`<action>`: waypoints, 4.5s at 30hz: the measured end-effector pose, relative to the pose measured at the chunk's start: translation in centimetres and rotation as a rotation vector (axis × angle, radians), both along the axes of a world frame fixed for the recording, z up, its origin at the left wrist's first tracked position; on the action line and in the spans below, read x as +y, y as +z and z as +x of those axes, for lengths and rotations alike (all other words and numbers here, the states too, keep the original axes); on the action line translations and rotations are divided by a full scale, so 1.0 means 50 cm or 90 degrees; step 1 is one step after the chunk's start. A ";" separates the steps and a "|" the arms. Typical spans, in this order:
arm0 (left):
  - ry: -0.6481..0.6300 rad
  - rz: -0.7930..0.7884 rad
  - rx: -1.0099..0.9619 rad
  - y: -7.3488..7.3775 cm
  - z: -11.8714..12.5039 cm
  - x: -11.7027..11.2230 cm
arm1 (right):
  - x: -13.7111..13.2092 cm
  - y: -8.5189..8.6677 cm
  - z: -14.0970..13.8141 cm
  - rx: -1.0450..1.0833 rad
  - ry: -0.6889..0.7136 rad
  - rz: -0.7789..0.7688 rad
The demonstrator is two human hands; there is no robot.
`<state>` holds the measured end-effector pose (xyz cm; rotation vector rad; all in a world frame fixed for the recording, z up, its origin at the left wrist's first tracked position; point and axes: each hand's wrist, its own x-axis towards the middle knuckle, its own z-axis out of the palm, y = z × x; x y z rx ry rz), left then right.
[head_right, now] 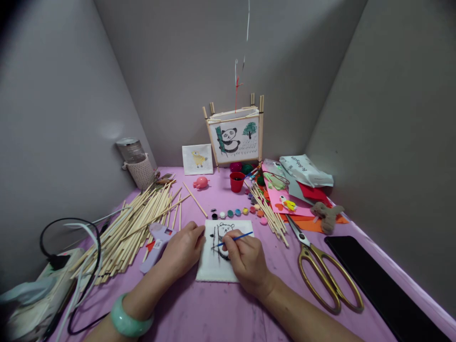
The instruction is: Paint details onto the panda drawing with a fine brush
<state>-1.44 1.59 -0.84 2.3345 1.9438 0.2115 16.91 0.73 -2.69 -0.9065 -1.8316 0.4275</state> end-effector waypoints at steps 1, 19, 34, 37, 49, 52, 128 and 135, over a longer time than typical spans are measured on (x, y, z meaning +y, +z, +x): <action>-0.001 0.002 -0.001 0.000 0.000 0.000 | 0.001 0.000 0.000 0.000 0.001 0.001; 0.002 0.001 0.006 -0.001 0.002 0.000 | -0.001 0.004 -0.002 -0.008 0.022 0.001; 0.009 -0.015 0.006 0.005 0.004 0.000 | -0.001 0.007 -0.002 -0.025 0.022 0.000; 0.017 -0.030 0.006 0.008 0.005 -0.001 | 0.000 0.005 -0.002 -0.011 0.013 -0.005; 0.001 0.008 0.000 -0.006 0.000 0.001 | 0.000 -0.004 -0.001 0.014 0.011 -0.033; 0.002 0.011 0.000 -0.005 0.000 0.000 | 0.001 -0.005 -0.001 0.018 0.017 -0.051; -0.003 0.018 0.004 -0.004 0.001 0.000 | -0.017 0.009 -0.003 -0.039 0.014 0.037; -0.004 0.014 0.005 -0.004 0.000 0.001 | -0.015 0.004 -0.001 -0.027 -0.020 0.026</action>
